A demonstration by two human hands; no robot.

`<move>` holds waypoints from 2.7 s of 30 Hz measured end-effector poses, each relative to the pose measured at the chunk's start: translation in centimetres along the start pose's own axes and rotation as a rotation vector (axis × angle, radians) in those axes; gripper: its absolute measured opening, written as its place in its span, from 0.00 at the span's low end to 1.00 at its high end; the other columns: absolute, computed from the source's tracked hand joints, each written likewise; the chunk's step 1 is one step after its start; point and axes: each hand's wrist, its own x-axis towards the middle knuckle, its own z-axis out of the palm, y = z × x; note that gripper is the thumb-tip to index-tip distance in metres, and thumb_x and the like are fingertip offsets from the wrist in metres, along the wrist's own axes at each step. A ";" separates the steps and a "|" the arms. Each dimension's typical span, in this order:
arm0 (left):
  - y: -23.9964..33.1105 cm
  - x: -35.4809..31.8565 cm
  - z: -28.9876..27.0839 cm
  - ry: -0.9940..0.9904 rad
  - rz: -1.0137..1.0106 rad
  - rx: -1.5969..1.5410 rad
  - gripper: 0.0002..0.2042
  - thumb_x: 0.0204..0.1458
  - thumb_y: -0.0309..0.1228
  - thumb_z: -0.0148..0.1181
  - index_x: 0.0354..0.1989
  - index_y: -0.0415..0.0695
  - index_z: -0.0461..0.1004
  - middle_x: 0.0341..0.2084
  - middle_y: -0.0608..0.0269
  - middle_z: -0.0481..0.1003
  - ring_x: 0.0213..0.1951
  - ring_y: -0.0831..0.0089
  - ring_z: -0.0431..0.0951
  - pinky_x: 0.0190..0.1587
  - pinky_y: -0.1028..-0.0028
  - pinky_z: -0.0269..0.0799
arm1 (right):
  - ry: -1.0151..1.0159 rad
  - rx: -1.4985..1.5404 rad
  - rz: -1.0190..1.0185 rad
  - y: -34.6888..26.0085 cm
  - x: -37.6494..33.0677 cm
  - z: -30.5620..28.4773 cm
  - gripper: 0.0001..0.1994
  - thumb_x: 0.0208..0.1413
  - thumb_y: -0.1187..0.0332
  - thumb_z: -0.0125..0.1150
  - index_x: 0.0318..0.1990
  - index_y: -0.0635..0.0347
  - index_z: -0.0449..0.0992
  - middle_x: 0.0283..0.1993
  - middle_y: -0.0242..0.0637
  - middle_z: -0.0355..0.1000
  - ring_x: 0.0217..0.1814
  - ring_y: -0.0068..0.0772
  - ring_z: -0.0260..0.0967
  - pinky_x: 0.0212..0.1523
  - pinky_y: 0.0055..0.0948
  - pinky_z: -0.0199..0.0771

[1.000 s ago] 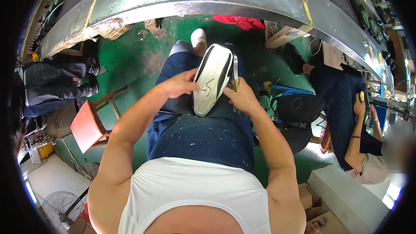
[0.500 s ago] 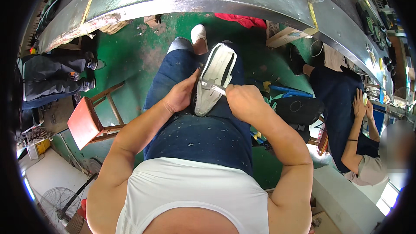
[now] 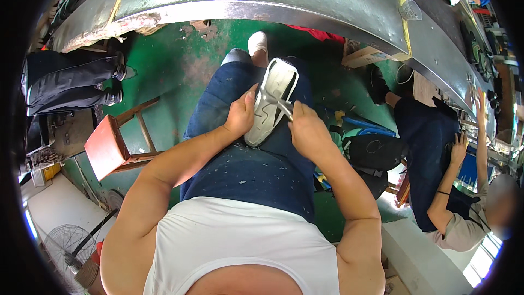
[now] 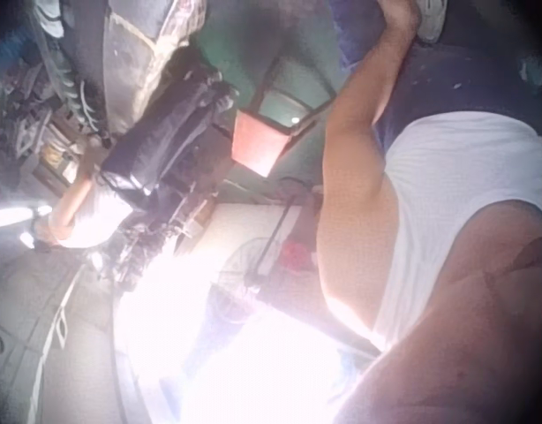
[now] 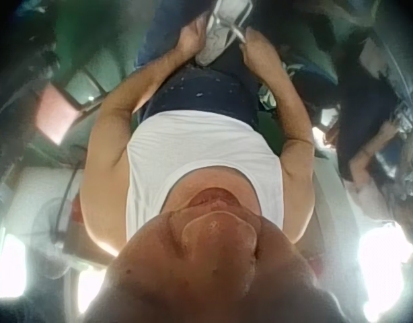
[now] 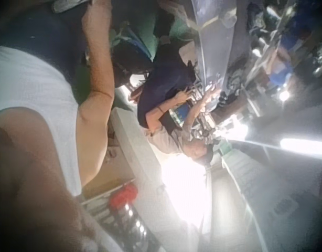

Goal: Assembling shoe uppers onto lasts and trimming materials on a factory conveyor line.

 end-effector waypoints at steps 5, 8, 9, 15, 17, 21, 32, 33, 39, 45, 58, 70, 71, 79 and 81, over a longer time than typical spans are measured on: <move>1.1 0.1 -0.7 -0.073 0.333 0.199 0.24 0.68 0.35 0.42 0.72 0.44 0.57 0.63 0.37 0.65 0.55 0.40 0.75 0.58 0.59 0.73 | -0.004 0.051 0.151 1.1 0.0 0.9 0.15 0.59 0.68 0.60 0.48 0.68 0.69 0.41 0.51 0.76 0.41 0.56 0.76 0.43 0.45 0.78; 2.2 0.4 -1.5 -0.284 0.316 0.340 0.26 0.68 0.34 0.43 0.74 0.46 0.52 0.65 0.31 0.60 0.56 0.37 0.73 0.60 0.56 0.71 | -0.164 0.160 0.232 2.5 -0.2 0.0 0.10 0.61 0.69 0.59 0.44 0.66 0.72 0.35 0.52 0.76 0.38 0.54 0.77 0.42 0.43 0.76; 3.1 0.6 -1.8 -0.288 0.318 0.341 0.26 0.68 0.34 0.43 0.74 0.46 0.52 0.65 0.31 0.60 0.56 0.37 0.73 0.60 0.56 0.71 | -0.162 0.162 0.235 3.0 0.0 -0.9 0.10 0.61 0.69 0.59 0.44 0.66 0.72 0.35 0.52 0.76 0.38 0.54 0.77 0.42 0.43 0.76; 4.9 1.2 -2.2 -0.464 0.180 0.507 0.30 0.67 0.40 0.44 0.76 0.59 0.44 0.65 0.24 0.57 0.47 0.34 0.78 0.52 0.54 0.77 | -0.084 0.452 0.216 1.7 1.6 -4.8 0.14 0.64 0.60 0.58 0.39 0.66 0.73 0.30 0.52 0.74 0.33 0.57 0.75 0.37 0.43 0.75; 6.2 1.8 -2.2 -0.566 0.113 0.575 0.32 0.65 0.45 0.48 0.76 0.63 0.45 0.64 0.23 0.57 0.43 0.35 0.80 0.47 0.54 0.79 | 0.146 0.405 0.094 2.6 2.5 -2.0 0.16 0.66 0.58 0.54 0.40 0.66 0.72 0.30 0.54 0.74 0.34 0.61 0.75 0.38 0.47 0.75; 7.5 1.7 -2.3 -0.571 0.200 0.721 0.34 0.62 0.50 0.52 0.76 0.66 0.46 0.64 0.22 0.57 0.41 0.35 0.81 0.44 0.54 0.80 | 0.014 0.140 0.129 3.3 3.6 -0.1 0.20 0.67 0.55 0.51 0.39 0.69 0.71 0.33 0.61 0.75 0.39 0.67 0.74 0.41 0.55 0.72; 9.0 1.3 -4.4 -0.713 0.260 0.783 0.33 0.60 0.52 0.55 0.74 0.69 0.52 0.67 0.24 0.53 0.46 0.34 0.79 0.48 0.57 0.79 | -0.003 0.210 0.152 2.8 2.0 0.7 0.22 0.69 0.53 0.45 0.40 0.69 0.71 0.35 0.62 0.75 0.42 0.67 0.73 0.45 0.54 0.71; 8.2 0.9 -4.5 -0.716 0.262 0.782 0.33 0.60 0.52 0.55 0.74 0.69 0.52 0.67 0.24 0.53 0.46 0.34 0.79 0.48 0.57 0.79 | -0.002 0.210 0.156 2.6 1.7 0.8 0.22 0.69 0.53 0.45 0.40 0.69 0.71 0.35 0.62 0.75 0.42 0.67 0.73 0.45 0.54 0.71; -0.2 -3.8 -2.0 -0.288 -0.105 0.091 0.35 0.63 0.43 0.54 0.73 0.39 0.52 0.66 0.30 0.60 0.59 0.43 0.73 0.63 0.64 0.67 | -0.115 0.261 0.234 1.2 0.6 -1.3 0.22 0.69 0.53 0.46 0.41 0.69 0.71 0.35 0.61 0.75 0.41 0.66 0.73 0.43 0.53 0.70; 2.7 -3.0 -3.5 -0.424 -0.145 0.047 0.43 0.54 0.36 0.64 0.74 0.39 0.47 0.60 0.33 0.68 0.62 0.52 0.71 0.65 0.66 0.64 | -0.194 0.194 0.135 -0.2 -1.6 2.4 0.20 0.67 0.55 0.51 0.46 0.68 0.72 0.37 0.59 0.76 0.43 0.65 0.73 0.44 0.52 0.72; 16.9 2.7 -11.2 -0.218 0.330 0.121 0.37 0.43 0.24 0.75 0.62 0.42 0.61 0.42 0.49 0.81 0.44 0.65 0.83 0.48 0.67 0.79 | 0.374 1.099 0.275 3.3 -7.8 8.9 0.21 0.64 0.66 0.57 0.60 0.69 0.65 0.48 0.36 0.72 0.45 0.26 0.72 0.48 0.26 0.72; 5.3 5.0 -2.5 -0.565 0.013 -0.080 0.26 0.56 0.39 0.65 0.58 0.33 0.71 0.49 0.44 0.76 0.53 0.60 0.77 0.55 0.67 0.72 | 0.156 0.828 0.366 2.1 -7.1 2.7 0.11 0.63 0.69 0.55 0.49 0.65 0.73 0.32 0.38 0.75 0.36 0.28 0.74 0.42 0.29 0.73; 4.7 3.5 -3.2 -0.525 0.056 -0.185 0.22 0.58 0.40 0.62 0.53 0.34 0.75 0.45 0.42 0.79 0.49 0.58 0.80 0.51 0.66 0.74 | 0.081 0.783 0.346 1.6 -7.2 2.0 0.11 0.62 0.69 0.55 0.48 0.64 0.74 0.31 0.39 0.75 0.36 0.31 0.74 0.41 0.31 0.73; 6.6 0.6 -3.2 -0.242 0.192 0.579 0.13 0.59 0.33 0.51 0.27 0.38 0.74 0.24 0.42 0.78 0.28 0.41 0.79 0.36 0.49 0.76 | -0.196 0.589 0.210 0.5 -4.5 -2.0 0.15 0.59 0.67 0.58 0.49 0.67 0.71 0.37 0.55 0.71 0.38 0.56 0.71 0.46 0.42 0.71; 6.9 0.1 -3.1 -0.207 0.278 0.593 0.12 0.60 0.33 0.52 0.30 0.39 0.76 0.22 0.43 0.77 0.28 0.44 0.79 0.34 0.50 0.75 | -0.324 0.558 0.239 0.4 -3.3 -3.7 0.14 0.60 0.66 0.59 0.48 0.68 0.72 0.37 0.53 0.73 0.37 0.51 0.72 0.44 0.41 0.73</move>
